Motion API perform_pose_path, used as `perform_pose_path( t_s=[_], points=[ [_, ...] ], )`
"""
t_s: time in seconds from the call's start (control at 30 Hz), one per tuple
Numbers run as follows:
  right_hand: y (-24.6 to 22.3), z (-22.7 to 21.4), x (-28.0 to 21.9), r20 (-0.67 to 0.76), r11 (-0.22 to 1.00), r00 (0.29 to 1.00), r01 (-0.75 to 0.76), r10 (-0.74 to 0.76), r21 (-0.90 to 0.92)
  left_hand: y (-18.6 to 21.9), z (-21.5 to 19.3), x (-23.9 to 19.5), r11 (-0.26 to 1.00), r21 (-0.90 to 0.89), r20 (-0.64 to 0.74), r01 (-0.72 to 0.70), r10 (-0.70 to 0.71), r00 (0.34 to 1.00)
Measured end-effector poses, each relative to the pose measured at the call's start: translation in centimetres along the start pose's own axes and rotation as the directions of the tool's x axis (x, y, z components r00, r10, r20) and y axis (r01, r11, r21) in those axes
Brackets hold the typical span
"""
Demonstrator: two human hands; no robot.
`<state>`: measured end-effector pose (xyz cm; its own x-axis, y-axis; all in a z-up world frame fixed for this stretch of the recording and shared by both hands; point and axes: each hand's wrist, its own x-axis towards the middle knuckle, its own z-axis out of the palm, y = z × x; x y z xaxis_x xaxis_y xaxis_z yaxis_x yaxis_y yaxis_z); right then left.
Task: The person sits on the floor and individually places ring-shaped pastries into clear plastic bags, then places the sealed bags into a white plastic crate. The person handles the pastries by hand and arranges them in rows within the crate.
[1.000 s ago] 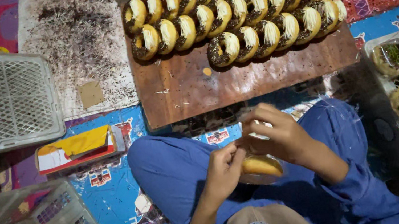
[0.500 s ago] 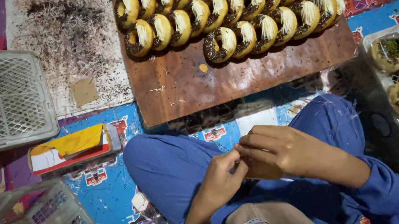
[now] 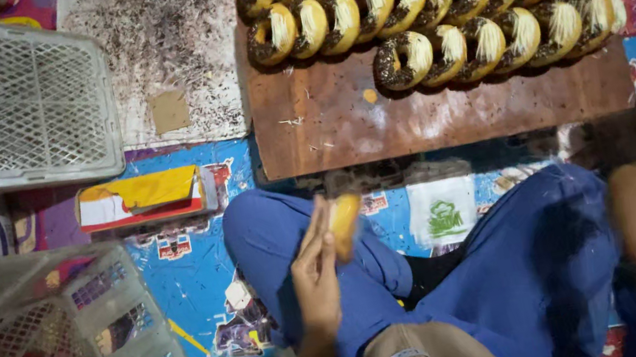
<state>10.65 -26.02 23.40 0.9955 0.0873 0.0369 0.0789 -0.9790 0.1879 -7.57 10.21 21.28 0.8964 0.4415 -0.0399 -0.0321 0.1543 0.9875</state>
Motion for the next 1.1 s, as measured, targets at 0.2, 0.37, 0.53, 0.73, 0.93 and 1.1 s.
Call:
perform_pose_path(
  t_s=[0.2,0.37,0.53,0.73,0.93,1.1],
  points=[
    [-18.1,-2.4,-10.4,-0.551,0.510,0.707,0.705,-0.443,0.493,2.5,7.7,-4.4,0.967,-0.027,-0.221,-0.252,0.240,0.945],
    [-20.7,-2.0,-8.8,-0.188,-0.071,0.931,0.174,-0.313,0.982,3.6,3.3,-4.0,0.827,0.463,-0.092,-0.319,0.402,0.911],
    [-22.6,0.7,-9.7,0.261,-0.097,0.858,-0.335,-0.442,0.937,-0.6,-2.5,1.1,0.967,0.028,0.078,0.255,-0.256,0.964],
    [-26.4,5.0,-10.3,0.348,-0.176,0.826,-0.461,-0.443,0.870,-4.8,-4.1,1.6,0.950,-0.100,-0.081,0.296,-0.305,0.949],
    [-28.2,4.9,-9.3,0.235,-0.188,0.930,-0.294,-0.284,0.937,-5.7,-5.5,1.8,0.993,-0.086,0.043,0.081,-0.078,0.996],
    [-30.4,3.8,-6.9,0.013,-0.180,0.990,-0.038,-0.137,0.983,-3.7,-4.9,4.7,0.951,0.235,-0.459,0.200,-0.073,0.886]
  ],
)
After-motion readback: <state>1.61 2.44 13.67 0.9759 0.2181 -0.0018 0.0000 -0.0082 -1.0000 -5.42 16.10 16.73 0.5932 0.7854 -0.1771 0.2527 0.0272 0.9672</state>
